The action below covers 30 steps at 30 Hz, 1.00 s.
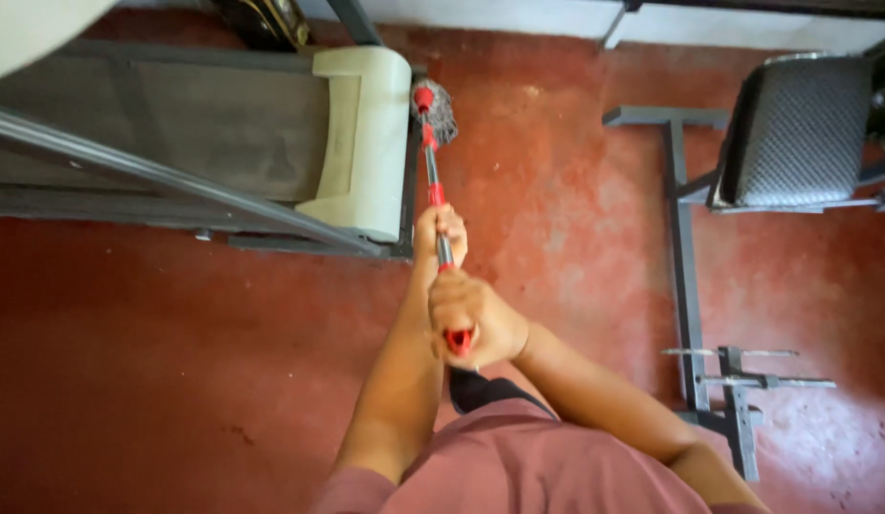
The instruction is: Mopping the floor in a gym area near fitness equipment.
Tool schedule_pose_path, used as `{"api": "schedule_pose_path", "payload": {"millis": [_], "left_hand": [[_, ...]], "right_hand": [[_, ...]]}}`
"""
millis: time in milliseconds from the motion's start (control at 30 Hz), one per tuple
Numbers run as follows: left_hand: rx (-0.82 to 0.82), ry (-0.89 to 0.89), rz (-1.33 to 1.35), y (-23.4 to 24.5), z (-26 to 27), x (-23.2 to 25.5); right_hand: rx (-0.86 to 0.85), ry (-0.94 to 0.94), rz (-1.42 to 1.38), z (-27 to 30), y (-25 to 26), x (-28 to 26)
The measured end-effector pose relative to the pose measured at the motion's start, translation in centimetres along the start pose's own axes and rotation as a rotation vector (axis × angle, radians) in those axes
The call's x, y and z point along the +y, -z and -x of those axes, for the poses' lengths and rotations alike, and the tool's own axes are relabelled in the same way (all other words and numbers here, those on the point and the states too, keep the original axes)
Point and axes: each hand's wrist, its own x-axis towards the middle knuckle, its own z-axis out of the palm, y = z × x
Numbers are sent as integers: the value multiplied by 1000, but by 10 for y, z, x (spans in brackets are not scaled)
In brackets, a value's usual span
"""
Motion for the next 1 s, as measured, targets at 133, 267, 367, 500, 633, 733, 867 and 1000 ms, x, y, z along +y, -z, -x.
{"api": "schedule_pose_path", "payload": {"millis": [133,267,367,500,633,733,867,1000], "left_hand": [[83,-4,22,26,24,-14],[81,-6,7,79,37,-30],[83,-34,-14,64,81,-41],[28,-13,28,88,134,-49],[11,-16,42,113,222,-59],[9,-15,51,134,307,-72],[-10,5,52,175,386,-89],[20,-16,52,169,451,-113]], "right_hand": [[-19,-11,1,20,-16,-14],[-29,10,42,52,-40,-33],[-61,16,59,52,-54,-64],[-74,53,49,69,-99,-104],[-89,78,25,92,-166,-161],[-93,94,6,114,-227,-214],[-99,103,-12,133,-284,-282],[-101,94,-15,143,-308,-339]]}}
